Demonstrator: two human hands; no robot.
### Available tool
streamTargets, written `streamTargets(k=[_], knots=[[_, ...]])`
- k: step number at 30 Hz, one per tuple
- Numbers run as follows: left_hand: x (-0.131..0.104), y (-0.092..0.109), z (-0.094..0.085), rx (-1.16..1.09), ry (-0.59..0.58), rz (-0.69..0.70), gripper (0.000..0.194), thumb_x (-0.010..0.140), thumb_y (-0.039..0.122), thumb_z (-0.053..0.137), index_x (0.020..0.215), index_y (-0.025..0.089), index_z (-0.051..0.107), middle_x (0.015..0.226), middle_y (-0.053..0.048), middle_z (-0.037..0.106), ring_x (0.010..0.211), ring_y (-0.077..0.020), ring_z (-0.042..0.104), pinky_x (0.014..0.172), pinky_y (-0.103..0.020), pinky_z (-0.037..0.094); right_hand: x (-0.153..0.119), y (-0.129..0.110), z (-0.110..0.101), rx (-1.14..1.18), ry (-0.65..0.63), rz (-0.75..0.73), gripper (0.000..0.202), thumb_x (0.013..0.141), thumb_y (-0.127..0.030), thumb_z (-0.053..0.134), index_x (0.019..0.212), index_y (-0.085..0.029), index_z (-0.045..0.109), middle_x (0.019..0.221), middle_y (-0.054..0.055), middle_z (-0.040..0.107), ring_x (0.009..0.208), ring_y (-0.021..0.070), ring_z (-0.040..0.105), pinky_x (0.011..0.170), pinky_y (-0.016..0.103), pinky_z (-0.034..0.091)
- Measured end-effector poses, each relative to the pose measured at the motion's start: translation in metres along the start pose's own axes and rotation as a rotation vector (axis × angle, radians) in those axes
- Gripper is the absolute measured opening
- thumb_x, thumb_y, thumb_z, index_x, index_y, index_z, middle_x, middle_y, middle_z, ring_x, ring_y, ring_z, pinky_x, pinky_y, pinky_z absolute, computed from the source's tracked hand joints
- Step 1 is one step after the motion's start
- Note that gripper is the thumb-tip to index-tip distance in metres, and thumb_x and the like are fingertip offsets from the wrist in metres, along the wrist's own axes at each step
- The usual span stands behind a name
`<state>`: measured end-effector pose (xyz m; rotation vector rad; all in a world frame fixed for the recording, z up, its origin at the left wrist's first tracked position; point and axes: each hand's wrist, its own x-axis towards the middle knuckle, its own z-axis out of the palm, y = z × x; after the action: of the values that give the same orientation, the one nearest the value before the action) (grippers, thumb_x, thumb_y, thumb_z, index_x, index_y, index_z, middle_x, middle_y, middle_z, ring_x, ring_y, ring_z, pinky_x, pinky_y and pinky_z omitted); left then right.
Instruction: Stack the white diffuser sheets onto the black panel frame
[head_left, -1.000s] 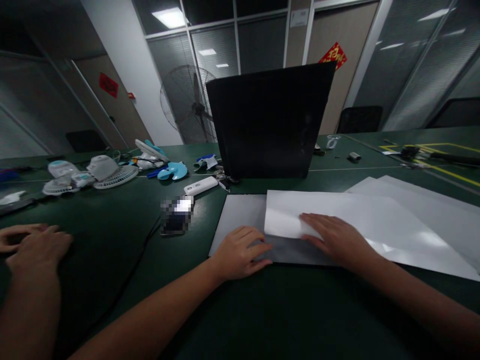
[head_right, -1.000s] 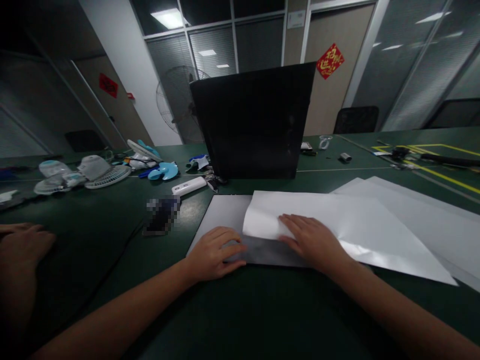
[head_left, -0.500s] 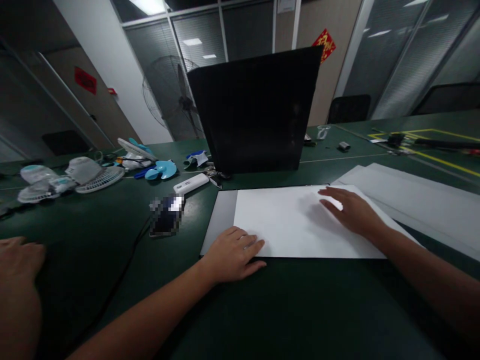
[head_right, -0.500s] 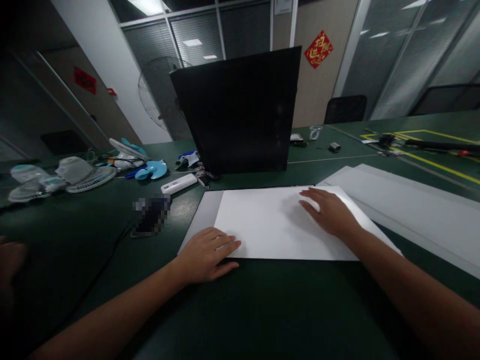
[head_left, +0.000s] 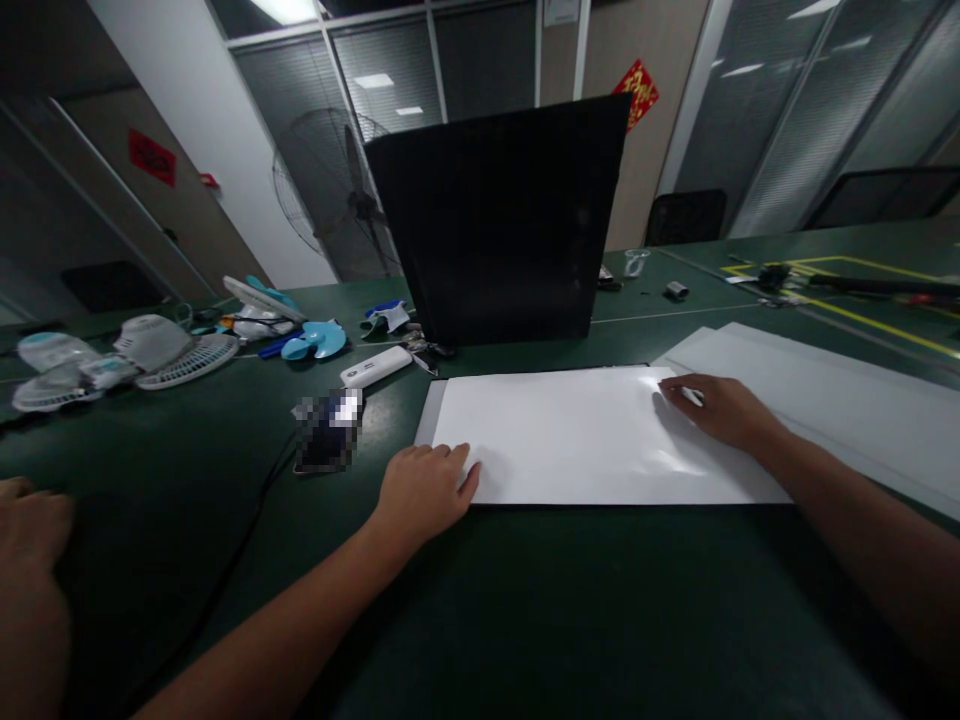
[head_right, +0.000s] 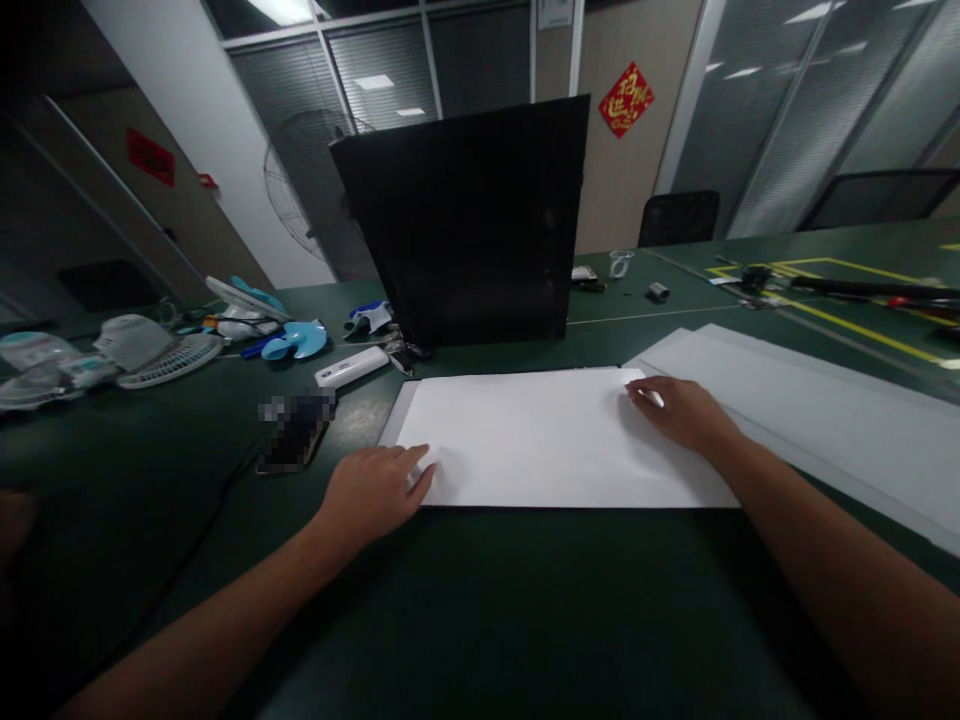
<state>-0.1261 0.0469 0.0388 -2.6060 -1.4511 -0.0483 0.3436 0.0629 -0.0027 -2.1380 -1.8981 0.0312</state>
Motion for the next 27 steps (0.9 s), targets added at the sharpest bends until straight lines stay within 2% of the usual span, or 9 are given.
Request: streamTargets(k=[3, 5, 7, 9, 11, 15, 19, 23, 27], knots=[[0.002, -0.005, 0.006, -0.026, 0.063, -0.049, 0.047, 0.104, 0.049, 0.041, 0.13, 0.02, 0.069, 0.122, -0.015, 0.076, 0.109, -0.0354, 0.072, 0.094, -0.053, 0.055, -0.001, -0.005, -0.001, -0.014, 0.004, -0.047, 0.057, 0.104, -0.052, 0.037, 0.134, -0.018, 0.071, 0.14, 0.01, 0.068, 0.119, 0.0289, 0.066, 0.107, 0.042, 0.047], [0.004, -0.01, 0.011, -0.023, 0.082, -0.118, 0.057, 0.103, 0.057, 0.041, 0.143, 0.021, 0.06, 0.143, -0.017, 0.065, 0.128, -0.0397, 0.063, 0.103, -0.057, 0.051, -0.003, -0.008, -0.005, -0.105, 0.043, 0.035, 0.058, 0.104, -0.053, 0.035, 0.137, -0.019, 0.068, 0.141, 0.012, 0.067, 0.117, 0.0314, 0.066, 0.1, 0.045, 0.051], [0.007, -0.014, 0.016, -0.023, 0.041, -0.187, 0.069, 0.102, 0.065, 0.039, 0.154, 0.02, 0.049, 0.155, -0.02, 0.054, 0.137, -0.0446, 0.055, 0.105, -0.06, 0.049, -0.004, -0.011, -0.011, -0.203, 0.061, 0.183, 0.061, 0.103, -0.055, 0.032, 0.141, -0.02, 0.066, 0.139, 0.014, 0.067, 0.113, 0.0351, 0.067, 0.091, 0.049, 0.055], [0.01, -0.018, 0.02, -0.039, -0.018, -0.216, 0.075, 0.102, 0.068, 0.033, 0.157, 0.018, 0.045, 0.157, -0.023, 0.051, 0.137, -0.0469, 0.055, 0.103, -0.062, 0.05, -0.006, -0.013, -0.014, -0.259, 0.036, 0.308, 0.067, 0.102, -0.06, 0.029, 0.144, -0.02, 0.063, 0.136, 0.017, 0.067, 0.11, 0.0384, 0.067, 0.084, 0.051, 0.056], [0.011, -0.02, 0.024, -0.054, -0.042, -0.214, 0.076, 0.103, 0.069, 0.029, 0.155, 0.017, 0.046, 0.154, -0.025, 0.053, 0.133, -0.046, 0.059, 0.099, -0.059, 0.052, -0.008, -0.015, -0.013, -0.27, -0.01, 0.348, 0.074, 0.1, -0.066, 0.028, 0.147, -0.018, 0.06, 0.137, 0.021, 0.065, 0.111, 0.0403, 0.067, 0.083, 0.053, 0.056], [0.011, -0.022, 0.027, -0.054, -0.018, -0.205, 0.074, 0.103, 0.07, 0.027, 0.151, 0.018, 0.05, 0.147, -0.023, 0.06, 0.125, -0.0407, 0.065, 0.094, -0.052, 0.056, -0.008, -0.018, -0.005, -0.221, -0.043, 0.309, 0.08, 0.098, -0.071, 0.03, 0.144, -0.013, 0.06, 0.137, 0.026, 0.063, 0.115, 0.0411, 0.065, 0.087, 0.053, 0.055], [0.011, -0.022, 0.026, -0.067, -0.004, -0.207, 0.071, 0.104, 0.067, 0.028, 0.15, 0.018, 0.051, 0.143, -0.021, 0.063, 0.121, -0.037, 0.068, 0.093, -0.049, 0.056, -0.008, -0.023, 0.001, -0.149, -0.004, 0.259, 0.077, 0.099, -0.067, 0.035, 0.147, -0.011, 0.057, 0.135, 0.023, 0.064, 0.113, 0.0385, 0.066, 0.09, 0.052, 0.054], [0.011, -0.022, 0.023, -0.062, -0.015, -0.233, 0.068, 0.103, 0.065, 0.034, 0.149, 0.018, 0.051, 0.144, -0.021, 0.062, 0.12, -0.0382, 0.068, 0.09, -0.049, 0.057, -0.009, -0.03, 0.001, -0.087, 0.028, 0.224, 0.072, 0.099, -0.063, 0.039, 0.152, -0.015, 0.053, 0.128, 0.016, 0.069, 0.107, 0.0325, 0.067, 0.088, 0.048, 0.055], [0.012, -0.02, 0.024, -0.054, -0.035, -0.232, 0.066, 0.102, 0.064, 0.038, 0.146, 0.018, 0.055, 0.149, -0.022, 0.059, 0.125, -0.0408, 0.065, 0.093, -0.053, 0.056, -0.007, -0.03, -0.002, -0.062, 0.069, 0.218, 0.066, 0.099, -0.06, 0.042, 0.148, -0.019, 0.057, 0.128, 0.014, 0.069, 0.102, 0.0302, 0.067, 0.086, 0.045, 0.054]])
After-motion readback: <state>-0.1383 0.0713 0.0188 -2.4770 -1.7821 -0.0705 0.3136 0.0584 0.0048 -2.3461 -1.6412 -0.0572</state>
